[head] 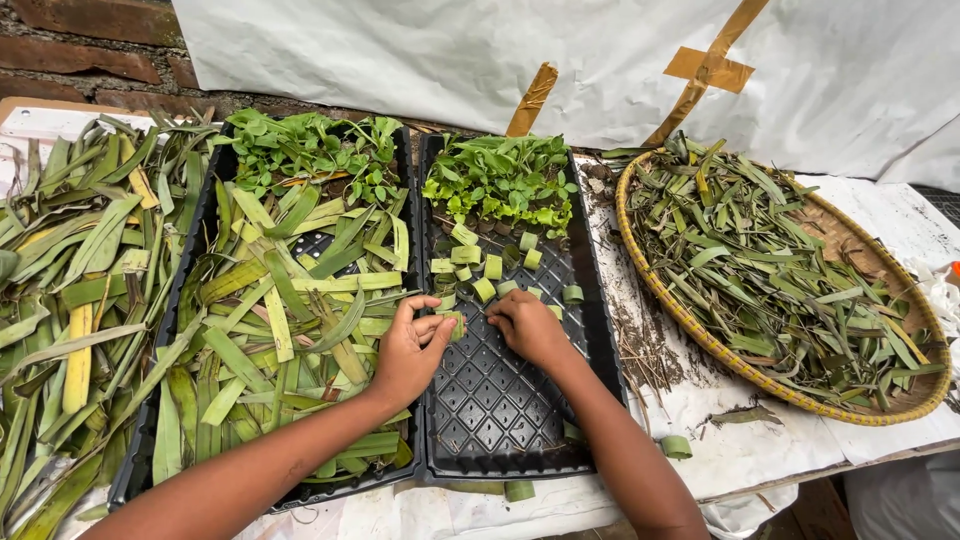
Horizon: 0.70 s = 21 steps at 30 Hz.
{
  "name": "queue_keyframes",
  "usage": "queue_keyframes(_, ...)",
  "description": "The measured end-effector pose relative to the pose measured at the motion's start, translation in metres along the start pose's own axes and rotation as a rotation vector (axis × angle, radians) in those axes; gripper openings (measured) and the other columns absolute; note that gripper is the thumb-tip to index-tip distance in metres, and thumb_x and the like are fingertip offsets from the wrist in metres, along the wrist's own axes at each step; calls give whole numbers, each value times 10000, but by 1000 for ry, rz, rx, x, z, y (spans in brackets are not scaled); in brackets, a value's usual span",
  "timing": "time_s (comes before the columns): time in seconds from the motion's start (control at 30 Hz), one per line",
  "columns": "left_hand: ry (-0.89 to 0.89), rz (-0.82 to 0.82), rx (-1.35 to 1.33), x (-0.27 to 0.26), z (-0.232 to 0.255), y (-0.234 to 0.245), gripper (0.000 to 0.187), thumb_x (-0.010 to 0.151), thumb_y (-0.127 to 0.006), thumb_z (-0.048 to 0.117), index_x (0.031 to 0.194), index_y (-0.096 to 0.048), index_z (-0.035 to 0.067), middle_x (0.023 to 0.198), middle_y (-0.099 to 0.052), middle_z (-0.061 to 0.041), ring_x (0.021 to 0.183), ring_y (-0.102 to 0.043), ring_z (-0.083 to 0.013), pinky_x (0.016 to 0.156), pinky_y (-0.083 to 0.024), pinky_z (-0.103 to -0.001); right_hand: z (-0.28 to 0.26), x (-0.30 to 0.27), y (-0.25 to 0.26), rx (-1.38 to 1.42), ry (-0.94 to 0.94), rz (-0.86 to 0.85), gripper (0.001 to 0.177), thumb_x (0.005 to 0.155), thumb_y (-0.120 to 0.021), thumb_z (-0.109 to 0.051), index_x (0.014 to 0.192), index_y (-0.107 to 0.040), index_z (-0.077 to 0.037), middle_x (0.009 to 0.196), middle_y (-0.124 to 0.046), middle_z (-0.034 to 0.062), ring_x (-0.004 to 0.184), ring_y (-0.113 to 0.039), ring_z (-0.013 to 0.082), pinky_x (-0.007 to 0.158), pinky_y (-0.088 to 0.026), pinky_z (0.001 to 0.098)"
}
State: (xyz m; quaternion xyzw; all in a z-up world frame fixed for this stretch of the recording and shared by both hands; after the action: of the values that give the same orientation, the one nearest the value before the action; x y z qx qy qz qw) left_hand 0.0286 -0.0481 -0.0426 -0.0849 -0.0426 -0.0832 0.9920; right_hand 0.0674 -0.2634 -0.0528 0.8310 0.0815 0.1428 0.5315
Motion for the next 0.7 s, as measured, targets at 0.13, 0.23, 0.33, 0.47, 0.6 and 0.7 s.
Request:
queue_keyframes(0.13, 6, 0, 16, 2, -4, 1, 335, 980, -658, 159, 1253, -499, 47, 1061, -790, -188, 1000, -743, -227, 856, -622, -335, -7, 1, -2, 80, 38, 72, 90, 928, -721, -161, 960, -714, -77, 872, -678, 130, 896, -700, 347, 782, -573, 442)
queue_keyframes(0.23, 38, -14, -4, 16, -9, 6, 344, 977, -661, 156, 1264, -502, 51, 1040, -790, -188, 953, -743, -187, 822, -624, -314, -17, 0, 6, 398, 19, 210, 69, 978, -679, -122, 1024, -711, -81, 789, -711, 112, 792, -730, 283, 720, -571, 365)
queue_keyframes(0.33, 68, -8, -40, 36, -15, 15, 390, 966, -682, 170, 1277, -476, 53, 1015, -780, -194, 711, -753, -148, 715, -637, -253, -30, -5, 8, 674, 50, 289, 69, 980, -679, -79, 1037, -718, -75, 734, -742, 87, 728, -725, 187, 724, -568, 310)
queue_keyframes(0.47, 217, -53, -75, 47, 1, 11, 488, 922, -727, 150, 1316, -466, 25, 1079, -751, -255, 767, -745, -166, 623, -657, -261, -44, -9, 5, 1065, 92, 360, 74, 964, -668, 12, 1031, -677, 41, 933, -780, 171, 766, -760, 195, 719, -620, 322)
queue_keyframes(0.6, 208, -150, 51, 58, -2, -9, 412, 934, -732, 195, 1278, -544, 70, 1100, -759, -225, 881, -763, -157, 627, -651, -223, -32, -6, -1, 1171, 68, 428, 62, 948, -679, 46, 991, -699, 86, 900, -749, 183, 735, -762, 222, 679, -641, 336)
queue_keyframes(0.7, 186, -183, 102, 64, -24, -19, 382, 958, -718, 218, 1268, -550, 70, 1118, -759, -216, 968, -751, -162, 729, -639, -239, -18, -3, -1, 1159, 81, 474, 65, 944, -685, 35, 975, -707, 88, 920, -714, 171, 713, -755, 215, 627, -651, 323)
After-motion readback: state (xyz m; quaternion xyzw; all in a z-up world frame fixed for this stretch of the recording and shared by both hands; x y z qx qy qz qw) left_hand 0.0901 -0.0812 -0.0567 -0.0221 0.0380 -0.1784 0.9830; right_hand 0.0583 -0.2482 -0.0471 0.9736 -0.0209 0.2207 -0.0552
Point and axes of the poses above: each hand's wrist, its own x-axis towards the middle knuckle, its own y-axis out of the back of the hand, z = x × y, the point moved 4 cm from there along x, towards the middle knuckle
